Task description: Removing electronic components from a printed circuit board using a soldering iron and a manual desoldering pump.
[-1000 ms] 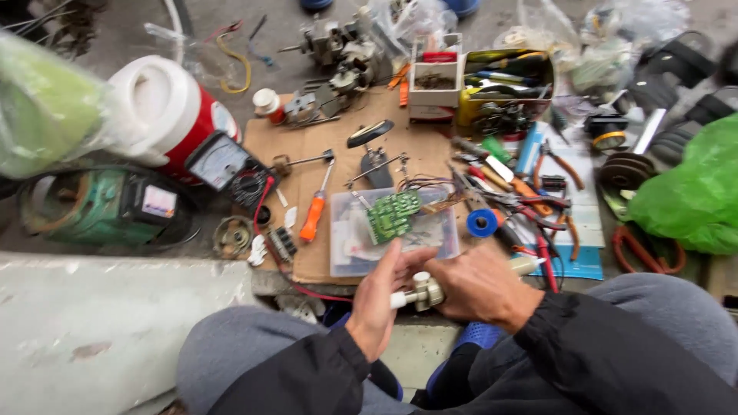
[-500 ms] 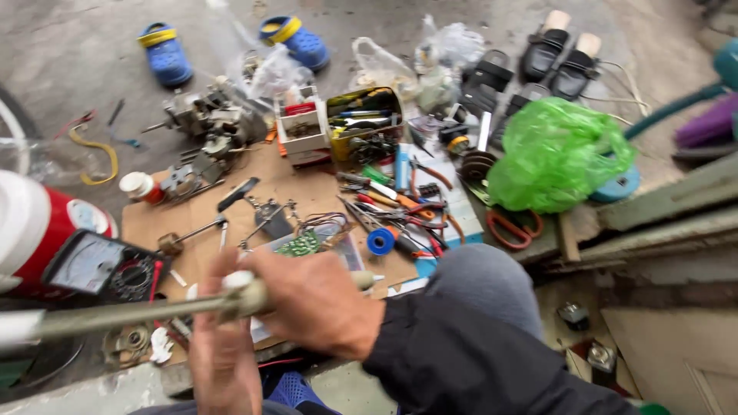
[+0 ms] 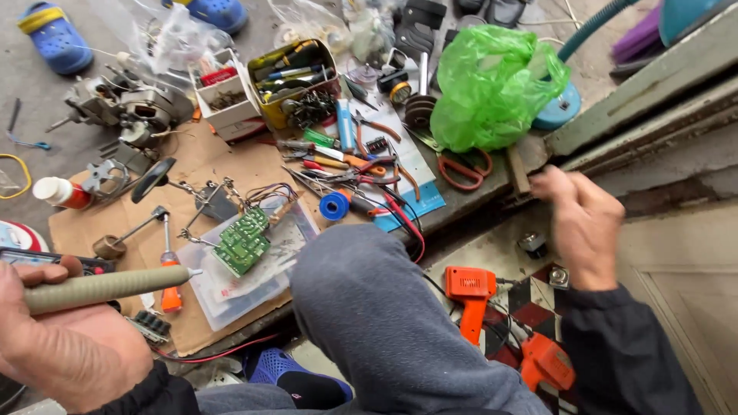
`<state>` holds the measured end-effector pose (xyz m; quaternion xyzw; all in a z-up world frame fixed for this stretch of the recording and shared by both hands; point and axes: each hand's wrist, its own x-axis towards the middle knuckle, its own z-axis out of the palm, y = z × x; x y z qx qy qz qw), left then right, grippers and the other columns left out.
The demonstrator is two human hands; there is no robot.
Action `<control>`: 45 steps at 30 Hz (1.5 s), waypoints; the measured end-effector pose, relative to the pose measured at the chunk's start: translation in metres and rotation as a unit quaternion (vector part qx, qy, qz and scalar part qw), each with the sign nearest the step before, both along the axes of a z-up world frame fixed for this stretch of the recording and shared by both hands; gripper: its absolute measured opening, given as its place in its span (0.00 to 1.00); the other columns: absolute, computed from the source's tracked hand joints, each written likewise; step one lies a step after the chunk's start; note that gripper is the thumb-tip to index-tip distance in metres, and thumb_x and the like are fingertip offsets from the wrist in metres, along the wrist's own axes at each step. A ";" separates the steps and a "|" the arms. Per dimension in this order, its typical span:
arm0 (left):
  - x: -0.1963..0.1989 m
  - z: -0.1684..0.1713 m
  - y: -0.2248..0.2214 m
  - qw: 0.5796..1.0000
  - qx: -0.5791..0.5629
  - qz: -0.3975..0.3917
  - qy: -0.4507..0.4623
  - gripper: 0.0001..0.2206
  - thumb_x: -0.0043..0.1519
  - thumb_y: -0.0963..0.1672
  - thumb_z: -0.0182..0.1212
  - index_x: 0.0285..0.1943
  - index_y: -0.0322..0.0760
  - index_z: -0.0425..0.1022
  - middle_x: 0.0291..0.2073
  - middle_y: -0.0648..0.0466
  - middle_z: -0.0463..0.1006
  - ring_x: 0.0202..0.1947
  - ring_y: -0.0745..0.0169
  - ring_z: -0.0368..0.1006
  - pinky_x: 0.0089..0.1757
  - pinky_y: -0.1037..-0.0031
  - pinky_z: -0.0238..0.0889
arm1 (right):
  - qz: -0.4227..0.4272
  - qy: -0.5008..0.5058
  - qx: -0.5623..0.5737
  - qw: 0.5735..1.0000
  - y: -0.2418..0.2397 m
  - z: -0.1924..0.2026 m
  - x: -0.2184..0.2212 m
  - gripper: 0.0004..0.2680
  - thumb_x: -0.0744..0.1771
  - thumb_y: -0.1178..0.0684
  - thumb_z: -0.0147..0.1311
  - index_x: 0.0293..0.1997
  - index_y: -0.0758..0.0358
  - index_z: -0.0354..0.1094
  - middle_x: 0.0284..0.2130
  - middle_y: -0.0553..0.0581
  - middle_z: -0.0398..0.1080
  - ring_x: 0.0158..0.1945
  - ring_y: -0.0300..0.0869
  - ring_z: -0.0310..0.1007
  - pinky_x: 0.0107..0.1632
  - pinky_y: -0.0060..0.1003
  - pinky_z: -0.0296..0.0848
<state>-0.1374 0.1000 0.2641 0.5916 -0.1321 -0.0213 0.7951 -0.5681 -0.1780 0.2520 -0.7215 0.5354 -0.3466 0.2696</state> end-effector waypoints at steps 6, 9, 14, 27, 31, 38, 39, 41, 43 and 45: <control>0.000 -0.016 -0.016 0.998 0.004 -0.008 0.064 0.20 0.68 0.57 0.63 0.63 0.51 0.70 0.45 0.67 0.72 0.49 0.76 0.69 0.64 0.73 0.69 | -0.155 0.153 0.223 0.950 0.045 -0.153 -0.154 0.17 0.71 0.56 0.53 0.71 0.65 0.72 0.61 0.66 0.78 0.58 0.57 0.78 0.58 0.50 0.74; 0.000 -0.021 -0.023 0.998 -0.003 0.004 0.058 0.22 0.71 0.55 0.62 0.70 0.49 0.70 0.44 0.66 0.72 0.48 0.75 0.70 0.61 0.75 0.71 | -0.170 0.134 0.313 0.925 0.075 -0.184 -0.140 0.17 0.71 0.53 0.55 0.69 0.64 0.74 0.58 0.65 0.81 0.56 0.53 0.83 0.56 0.46 0.78; 0.003 -0.021 -0.019 0.999 0.008 0.020 0.047 0.19 0.73 0.56 0.65 0.67 0.50 0.74 0.46 0.67 0.73 0.52 0.75 0.73 0.63 0.73 0.77 | -0.100 0.112 0.328 0.933 0.065 -0.180 -0.074 0.19 0.70 0.52 0.55 0.72 0.65 0.69 0.65 0.63 0.78 0.65 0.50 0.80 0.63 0.42 0.78; 0.024 -0.055 -0.013 0.968 -0.145 -0.027 0.201 0.21 0.60 0.52 0.71 0.56 0.42 0.73 0.51 0.62 0.81 0.52 0.74 0.76 0.64 0.75 0.75 | -0.265 -0.020 0.303 0.915 0.126 -0.235 -0.165 0.14 0.75 0.60 0.41 0.67 0.78 0.68 0.48 0.72 0.81 0.45 0.55 0.83 0.48 0.45 0.79; 0.022 -0.062 -0.026 0.956 -0.172 -0.065 0.230 0.17 0.57 0.50 0.71 0.50 0.40 0.79 0.48 0.60 0.83 0.52 0.72 0.79 0.65 0.75 0.78 | -0.328 0.108 0.337 0.876 0.185 -0.283 -0.196 0.16 0.72 0.51 0.52 0.66 0.67 0.74 0.41 0.63 0.83 0.46 0.53 0.84 0.53 0.47 0.75; 0.018 -0.072 -0.035 0.962 -0.153 -0.101 0.202 0.21 0.55 0.51 0.71 0.52 0.37 0.79 0.51 0.56 0.81 0.55 0.68 0.79 0.68 0.72 0.78 | -0.361 0.153 0.410 0.823 0.241 -0.301 -0.211 0.18 0.70 0.49 0.52 0.68 0.63 0.73 0.57 0.63 0.81 0.59 0.60 0.79 0.60 0.51 0.74; 0.022 -0.077 -0.032 0.962 -0.158 -0.104 0.195 0.20 0.56 0.50 0.72 0.53 0.37 0.80 0.51 0.55 0.81 0.56 0.68 0.79 0.69 0.71 0.78 | -0.368 0.149 0.404 0.824 0.243 -0.304 -0.211 0.19 0.70 0.49 0.54 0.69 0.64 0.72 0.55 0.63 0.82 0.58 0.58 0.80 0.60 0.49 0.75; 0.027 -0.084 -0.025 0.963 -0.162 -0.105 0.187 0.20 0.57 0.49 0.72 0.53 0.36 0.81 0.51 0.55 0.81 0.57 0.68 0.80 0.71 0.71 0.78 | -0.372 0.145 0.399 0.825 0.243 -0.308 -0.214 0.20 0.70 0.49 0.57 0.71 0.65 0.70 0.54 0.63 0.83 0.57 0.57 0.81 0.59 0.48 0.76; 0.029 -0.085 -0.021 0.966 -0.156 -0.102 0.180 0.18 0.57 0.50 0.73 0.52 0.38 0.80 0.49 0.57 0.81 0.55 0.71 0.80 0.70 0.74 0.78 | -0.390 0.173 0.409 0.806 0.237 -0.312 -0.217 0.26 0.67 0.40 0.68 0.68 0.67 0.69 0.56 0.64 0.79 0.55 0.57 0.81 0.58 0.50 0.76; 0.027 -0.083 -0.020 0.968 -0.151 -0.101 0.171 0.19 0.57 0.50 0.73 0.52 0.39 0.80 0.50 0.57 0.81 0.56 0.70 0.81 0.70 0.74 0.78 | -0.371 0.157 0.434 0.806 0.229 -0.328 -0.220 0.28 0.65 0.38 0.69 0.67 0.71 0.68 0.51 0.68 0.80 0.50 0.58 0.83 0.55 0.49 0.78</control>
